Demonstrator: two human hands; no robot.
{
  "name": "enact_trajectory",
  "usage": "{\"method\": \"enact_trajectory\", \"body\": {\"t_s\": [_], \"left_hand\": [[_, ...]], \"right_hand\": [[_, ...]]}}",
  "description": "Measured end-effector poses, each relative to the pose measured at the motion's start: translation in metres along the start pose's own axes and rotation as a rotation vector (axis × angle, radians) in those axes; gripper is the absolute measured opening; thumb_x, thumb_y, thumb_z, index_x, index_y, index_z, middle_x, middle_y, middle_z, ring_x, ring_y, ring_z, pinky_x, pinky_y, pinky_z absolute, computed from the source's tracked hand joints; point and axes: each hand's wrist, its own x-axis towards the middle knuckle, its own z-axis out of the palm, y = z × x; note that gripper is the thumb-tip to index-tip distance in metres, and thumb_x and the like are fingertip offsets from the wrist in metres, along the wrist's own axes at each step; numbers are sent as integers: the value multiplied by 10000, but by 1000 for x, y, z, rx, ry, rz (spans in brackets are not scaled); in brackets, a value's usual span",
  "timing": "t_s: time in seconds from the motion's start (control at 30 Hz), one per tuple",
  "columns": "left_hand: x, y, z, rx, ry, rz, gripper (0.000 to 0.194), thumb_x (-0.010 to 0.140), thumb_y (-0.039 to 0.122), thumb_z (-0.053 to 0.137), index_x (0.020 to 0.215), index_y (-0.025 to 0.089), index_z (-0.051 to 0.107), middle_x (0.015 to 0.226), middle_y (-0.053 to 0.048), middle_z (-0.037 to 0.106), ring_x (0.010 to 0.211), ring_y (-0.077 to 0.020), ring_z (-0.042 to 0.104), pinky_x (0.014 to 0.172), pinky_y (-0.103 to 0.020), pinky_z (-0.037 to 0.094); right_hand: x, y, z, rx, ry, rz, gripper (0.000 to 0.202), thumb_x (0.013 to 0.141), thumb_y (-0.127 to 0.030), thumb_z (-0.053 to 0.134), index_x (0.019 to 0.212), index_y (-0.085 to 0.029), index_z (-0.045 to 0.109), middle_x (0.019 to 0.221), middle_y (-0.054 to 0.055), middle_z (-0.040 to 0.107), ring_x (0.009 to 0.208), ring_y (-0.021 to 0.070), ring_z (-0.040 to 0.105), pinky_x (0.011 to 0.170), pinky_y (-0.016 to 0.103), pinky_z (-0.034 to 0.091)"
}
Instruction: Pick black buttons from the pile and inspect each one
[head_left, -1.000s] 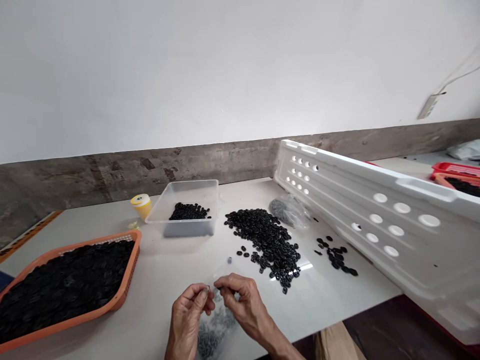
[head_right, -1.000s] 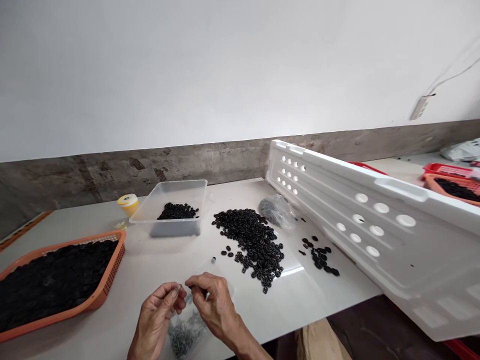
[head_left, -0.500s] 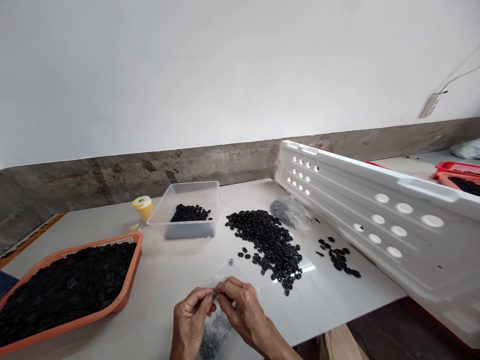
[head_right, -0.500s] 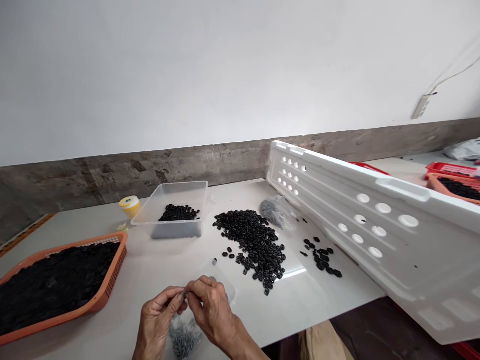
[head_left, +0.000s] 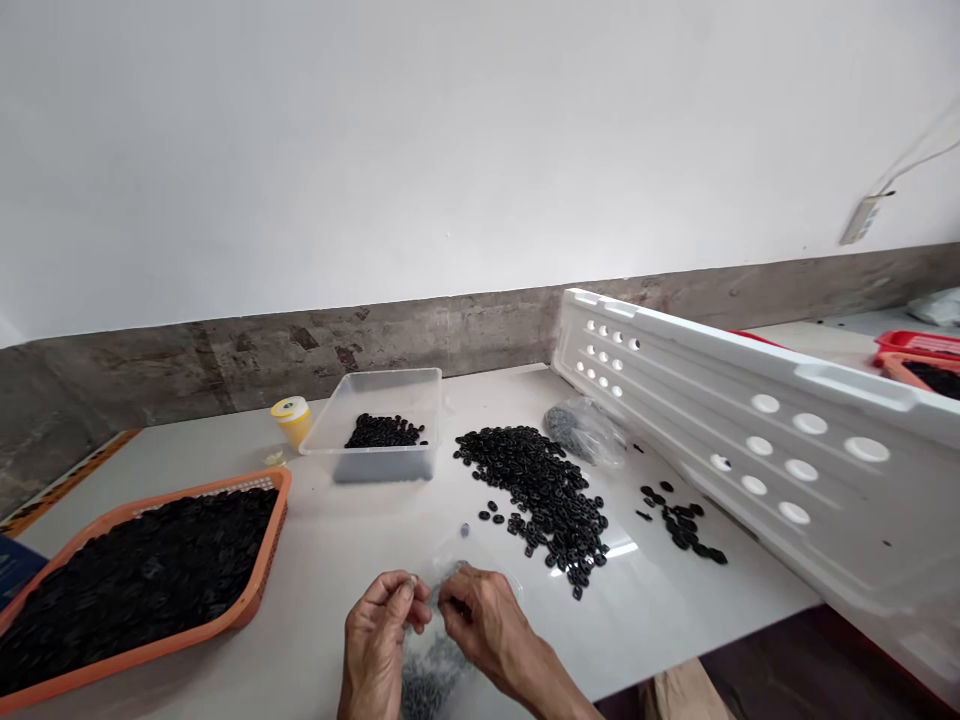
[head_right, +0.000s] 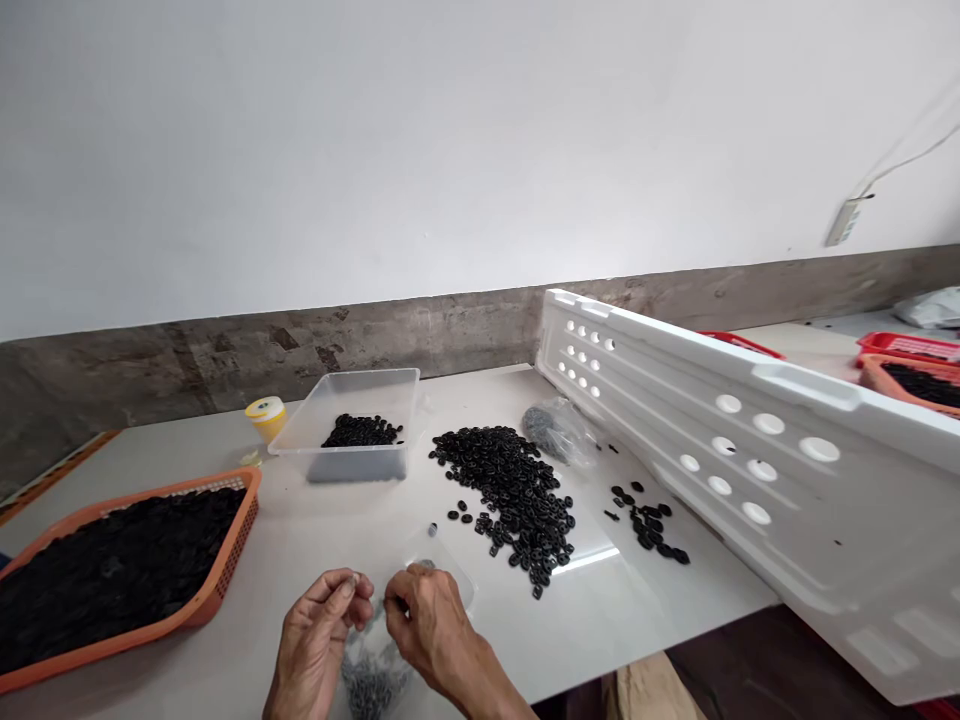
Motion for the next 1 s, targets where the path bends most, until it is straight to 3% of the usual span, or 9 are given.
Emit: {"method": "enact_trajectory", "body": {"t_s": [0.2, 0.27, 0.37, 0.53, 0.63, 0.73, 0.83, 0.93, 1.0], "left_hand": [[-5, 8, 3, -34, -9, -16, 396, 575, 428, 835, 726, 114, 645, 734, -58, 660, 570, -109, 574, 547, -205, 460], [-10, 11, 7, -37, -5, -10, 395, 555, 423, 846, 712, 115, 654, 687, -46, 648, 561, -106, 567, 542, -199, 460], [-19, 18, 14, -42, 39, 33, 390, 586, 446, 822, 730, 118, 667, 637, -36, 638, 549, -94, 549, 539, -180, 452], [-34, 30, 25, 8, 69, 54, 408, 597, 487, 797, 720, 117, 675, 645, -49, 654, 550, -87, 533, 550, -172, 456], [-39, 34, 27, 51, 91, 58, 426, 576, 514, 800, 712, 129, 676, 603, -34, 632, 548, -80, 519, 560, -161, 460], [-41, 37, 29, 84, 115, 80, 446, 561, 539, 802, 713, 139, 677, 559, -18, 599, 557, -77, 515, 570, -142, 455], [-42, 40, 30, 130, 130, 94, 453, 564, 554, 796, 713, 141, 684, 561, -16, 598, 566, -71, 512, 573, -126, 448], [-42, 40, 30, 140, 136, 83, 460, 557, 555, 798, 719, 138, 691, 563, -18, 603, 560, -73, 511, 570, -132, 452], [-41, 38, 30, 115, 152, 87, 454, 555, 545, 803, 714, 135, 692, 579, -23, 615, 562, -75, 512, 572, -139, 457]], "right_hand": [[1, -14, -18, 256, 21, 19, 184, 812, -117, 489, 945, -133, 615, 698, -17, 505, 635, -1, 402, 616, 98, 273], [1, -22, -23, 459, 31, 28, 175, 843, -234, 539, 925, -99, 616, 684, -4, 492, 632, 4, 414, 599, 90, 301], [2, -29, -24, 776, 6, 70, 331, 839, -386, 604, 922, -65, 602, 678, 18, 510, 620, 15, 455, 599, 96, 363], [2, -37, -24, 1082, -52, 32, 423, 824, -450, 653, 970, -81, 507, 679, 37, 565, 594, 50, 558, 595, 117, 449], [1, -42, -28, 1014, -14, -34, 328, 867, -399, 603, 932, -85, 533, 660, 34, 570, 582, 51, 572, 583, 104, 448], [0, -44, -34, 696, 112, -102, 178, 865, -257, 572, 873, -96, 649, 705, 32, 587, 650, 28, 568, 627, 77, 429], [0, -45, -38, 426, 142, -170, 203, 858, -148, 510, 918, -163, 703, 752, 8, 607, 713, 10, 554, 668, 60, 406], [0, -46, -36, 411, 172, -188, 276, 835, -112, 510, 1062, -170, 655, 719, -18, 587, 653, -9, 521, 656, 51, 399], [0, -46, -33, 492, 174, -165, 218, 825, -103, 527, 1016, -131, 629, 706, -19, 583, 638, -10, 522, 657, 49, 409]]}}
